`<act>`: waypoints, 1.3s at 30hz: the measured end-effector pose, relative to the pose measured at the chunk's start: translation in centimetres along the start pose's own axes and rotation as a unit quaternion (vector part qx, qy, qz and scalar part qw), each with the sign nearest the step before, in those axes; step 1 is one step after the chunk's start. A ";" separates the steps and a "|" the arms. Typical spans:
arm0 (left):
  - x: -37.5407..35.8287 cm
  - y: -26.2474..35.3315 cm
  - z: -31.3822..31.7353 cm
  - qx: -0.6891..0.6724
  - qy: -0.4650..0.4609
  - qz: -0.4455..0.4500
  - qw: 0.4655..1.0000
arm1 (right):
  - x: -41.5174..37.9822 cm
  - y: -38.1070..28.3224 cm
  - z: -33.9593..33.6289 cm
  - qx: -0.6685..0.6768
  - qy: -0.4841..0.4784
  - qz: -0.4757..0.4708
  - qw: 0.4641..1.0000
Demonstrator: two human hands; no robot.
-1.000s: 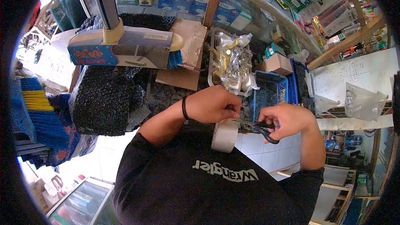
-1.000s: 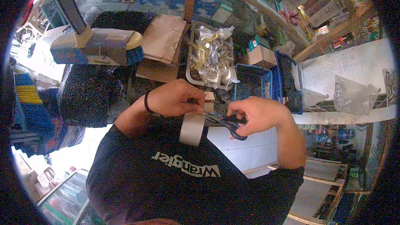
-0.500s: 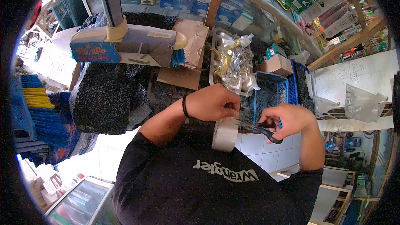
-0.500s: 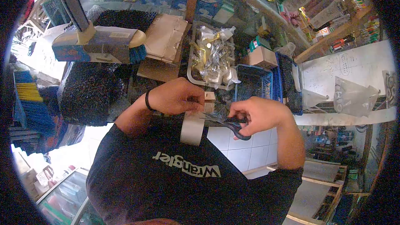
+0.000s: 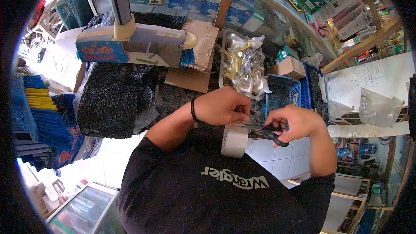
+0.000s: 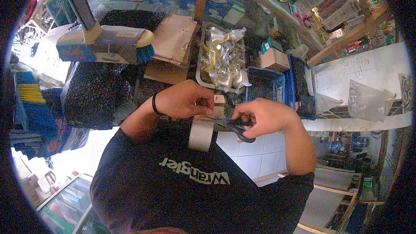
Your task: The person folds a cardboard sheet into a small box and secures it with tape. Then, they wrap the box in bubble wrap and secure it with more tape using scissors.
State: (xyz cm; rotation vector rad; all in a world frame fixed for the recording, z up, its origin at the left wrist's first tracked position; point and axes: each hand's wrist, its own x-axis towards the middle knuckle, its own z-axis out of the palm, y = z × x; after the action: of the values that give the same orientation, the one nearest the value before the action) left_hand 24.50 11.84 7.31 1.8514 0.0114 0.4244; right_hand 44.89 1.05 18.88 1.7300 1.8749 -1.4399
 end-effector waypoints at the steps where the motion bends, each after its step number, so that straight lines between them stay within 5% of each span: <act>1: 0.0 0.0 0.0 -0.005 0.002 0.001 1.000 | 0.0 0.2 0.0 0.004 0.003 -0.005 1.000; 39: -0.4 0.4 -0.1 0.014 0.008 -0.022 1.000 | 1.1 -0.5 -0.1 0.002 -0.005 -0.001 1.000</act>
State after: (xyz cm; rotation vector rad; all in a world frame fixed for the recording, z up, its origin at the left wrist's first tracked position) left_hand 23.98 11.66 7.61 1.8725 0.0692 0.4098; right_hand 44.19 1.88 18.40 1.7212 1.8698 -1.4507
